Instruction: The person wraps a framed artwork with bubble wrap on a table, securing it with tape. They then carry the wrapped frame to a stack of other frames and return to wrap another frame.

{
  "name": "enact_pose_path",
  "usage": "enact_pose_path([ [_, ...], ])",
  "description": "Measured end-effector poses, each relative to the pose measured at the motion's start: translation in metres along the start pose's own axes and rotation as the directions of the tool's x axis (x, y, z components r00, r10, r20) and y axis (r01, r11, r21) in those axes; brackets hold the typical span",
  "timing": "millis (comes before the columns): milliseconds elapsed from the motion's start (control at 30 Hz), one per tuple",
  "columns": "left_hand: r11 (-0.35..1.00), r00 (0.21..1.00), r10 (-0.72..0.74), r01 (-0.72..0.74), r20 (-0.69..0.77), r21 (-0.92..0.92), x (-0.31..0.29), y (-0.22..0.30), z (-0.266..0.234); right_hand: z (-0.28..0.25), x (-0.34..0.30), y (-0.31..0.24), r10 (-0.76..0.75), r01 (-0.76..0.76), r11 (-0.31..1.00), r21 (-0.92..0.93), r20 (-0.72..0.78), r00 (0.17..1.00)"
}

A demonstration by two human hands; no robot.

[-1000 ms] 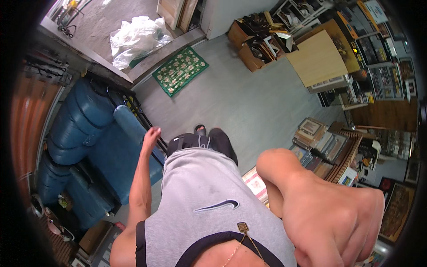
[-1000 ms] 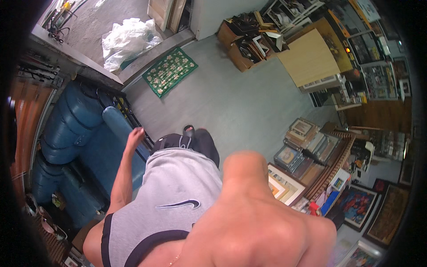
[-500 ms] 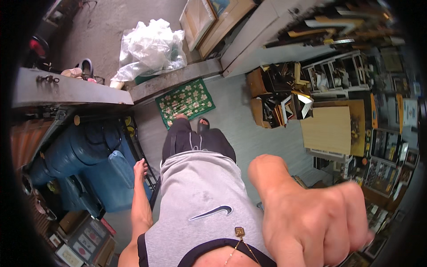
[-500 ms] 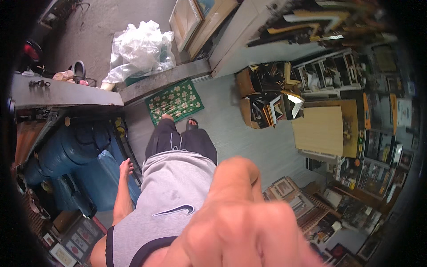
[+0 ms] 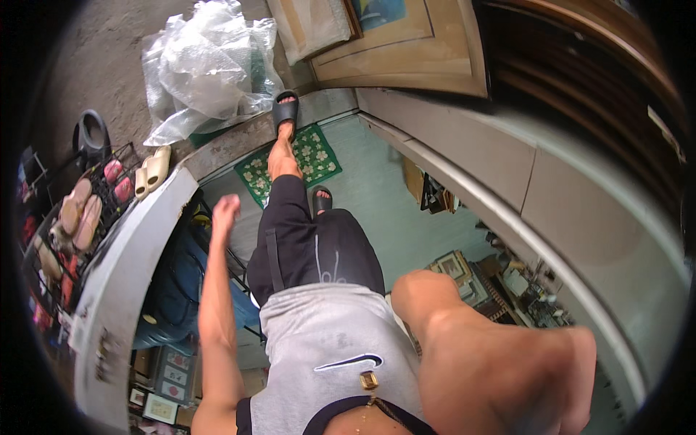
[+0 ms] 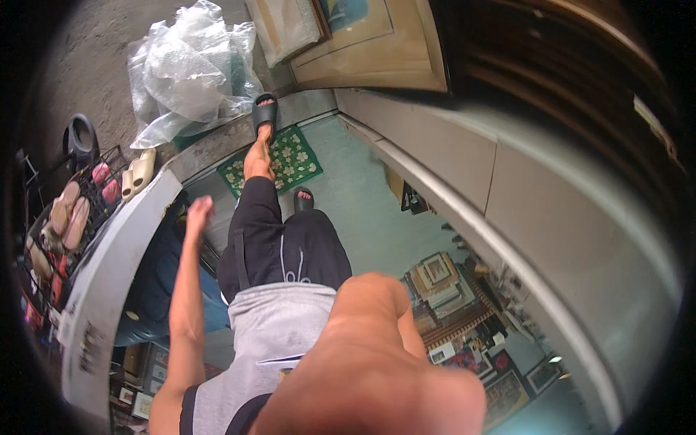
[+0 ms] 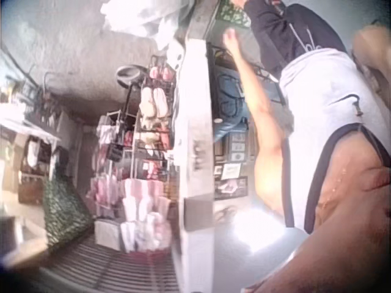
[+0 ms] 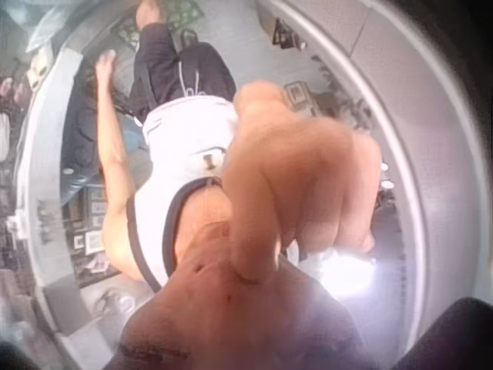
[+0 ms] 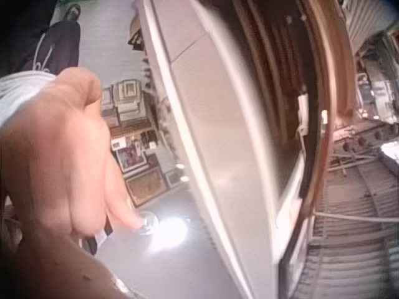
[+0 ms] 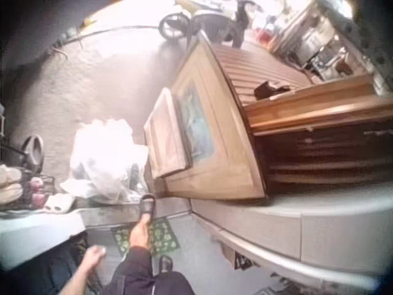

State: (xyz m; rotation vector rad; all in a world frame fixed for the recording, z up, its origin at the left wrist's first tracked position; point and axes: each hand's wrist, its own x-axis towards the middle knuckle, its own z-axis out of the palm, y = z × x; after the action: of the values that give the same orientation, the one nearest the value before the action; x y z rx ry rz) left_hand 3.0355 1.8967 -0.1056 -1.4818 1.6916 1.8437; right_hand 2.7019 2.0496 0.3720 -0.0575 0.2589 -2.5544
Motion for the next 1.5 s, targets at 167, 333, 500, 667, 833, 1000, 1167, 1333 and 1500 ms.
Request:
enact_pose_path([
  [167, 0.883, 0.981, 0.188, -0.185, 0.036, 0.432, 0.223, 0.215, 0.014, -0.074, 0.111, -0.008, 0.065, -0.072, 0.997, 0.018, 0.25, 0.966],
  [333, 0.809, 0.88, 0.42, -0.474, 0.222, 0.347, 0.364, 0.378, 0.108, -0.113, 0.153, -0.004, -0.194, 0.197, 0.979, -0.058, 0.049, 0.98],
  [500, 0.765, 0.888, 0.458, -0.416, 0.039, 0.493, 0.408, 0.417, 0.234, -0.197, 0.187, 0.007, -0.061, 0.146, 0.927, -0.346, 0.244, 0.968],
  [667, 0.724, 0.867, 0.497, -0.434, 0.029, 0.536, 0.401, 0.391, 0.271, -0.233, 0.196, 0.015, -0.01, 0.098, 0.919, -0.382, 0.225, 0.974],
  [833, 0.551, 0.867, 0.498, -0.307, -0.01, 0.776, 0.384, 0.385, 0.247, -0.266, 0.222, 0.049, -0.226, 0.277, 0.961, -0.026, 0.503, 0.834],
  [1000, 0.55, 0.726, 0.685, -0.465, -0.057, 0.694, 0.384, 0.341, 0.168, -0.203, 0.237, 0.039, -0.105, -0.134, 0.88, -0.455, -0.464, 0.88],
  [1167, 0.814, 0.705, 0.542, -0.306, -0.457, 0.494, 0.388, 0.297, 0.099, -0.236, 0.221, 0.052, -0.137, 0.111, 0.883, -0.457, -0.024, 0.99],
  [1333, 0.998, 0.935, 0.057, -0.054, -0.35, 0.021, 0.393, 0.292, 0.044, -0.248, 0.217, 0.069, -0.23, 0.264, 0.845, -0.465, 0.13, 0.964],
  [1500, 0.987, 0.935, 0.137, -0.159, -0.326, -0.04, 0.38, 0.28, 0.018, -0.253, 0.225, 0.049, 0.148, -0.076, 0.78, -0.621, 0.065, 0.987],
])
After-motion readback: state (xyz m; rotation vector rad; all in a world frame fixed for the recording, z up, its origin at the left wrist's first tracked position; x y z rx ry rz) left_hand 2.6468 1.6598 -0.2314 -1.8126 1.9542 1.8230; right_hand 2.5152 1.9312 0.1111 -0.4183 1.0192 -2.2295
